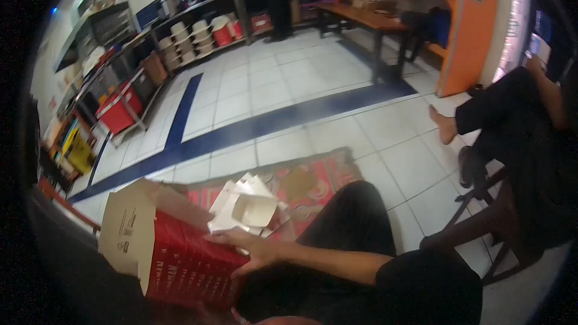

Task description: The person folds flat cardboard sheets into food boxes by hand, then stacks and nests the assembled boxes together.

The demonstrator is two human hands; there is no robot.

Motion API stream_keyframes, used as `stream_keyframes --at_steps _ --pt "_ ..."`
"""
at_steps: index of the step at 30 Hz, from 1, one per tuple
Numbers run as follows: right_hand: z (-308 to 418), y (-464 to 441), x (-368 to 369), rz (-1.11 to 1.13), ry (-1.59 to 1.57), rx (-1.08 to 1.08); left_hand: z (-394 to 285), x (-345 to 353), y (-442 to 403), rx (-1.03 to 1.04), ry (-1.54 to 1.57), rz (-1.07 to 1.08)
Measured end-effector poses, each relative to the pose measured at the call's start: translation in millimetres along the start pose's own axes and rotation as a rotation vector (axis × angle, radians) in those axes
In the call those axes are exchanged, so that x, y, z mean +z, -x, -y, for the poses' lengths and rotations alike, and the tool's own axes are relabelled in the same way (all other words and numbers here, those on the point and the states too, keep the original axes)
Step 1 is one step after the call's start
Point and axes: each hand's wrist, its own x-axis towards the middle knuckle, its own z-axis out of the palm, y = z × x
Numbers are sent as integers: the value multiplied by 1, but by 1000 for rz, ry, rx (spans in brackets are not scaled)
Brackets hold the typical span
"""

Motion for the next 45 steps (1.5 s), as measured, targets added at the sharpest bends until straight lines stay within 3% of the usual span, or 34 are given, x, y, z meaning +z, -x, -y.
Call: stream_keyframes --at_steps 3,5,9,14,24,27,29,41,45 --pt "-2 -6 -4 34 181 -55 -1 -7 2 -5 -4 -13" --pt "2 -8 1 20 -47 63 1 -11 0 -5 -1 -10" --pt "-32 -15 4 10 -90 7 -1 -7 -3 -7 -17 -14" --pt "-57 -11 14 61 -141 142 2 -6 -4 -8 -21 -25" --pt "-44 -6 10 106 -215 258 -2 5 -7 -20 -44 -33" --pt "-44 -2 1 113 -111 222 -1 8 -8 -24 -52 -28" --pt "-38 0 -2 125 -198 322 -2 9 -8 -22 -60 -20" --pt "-38 -3 -2 185 -93 222 -16 -2 1 28 -137 12" --pt "-56 -10 -1 228 -174 310 -34 -28 28 104 -286 31"
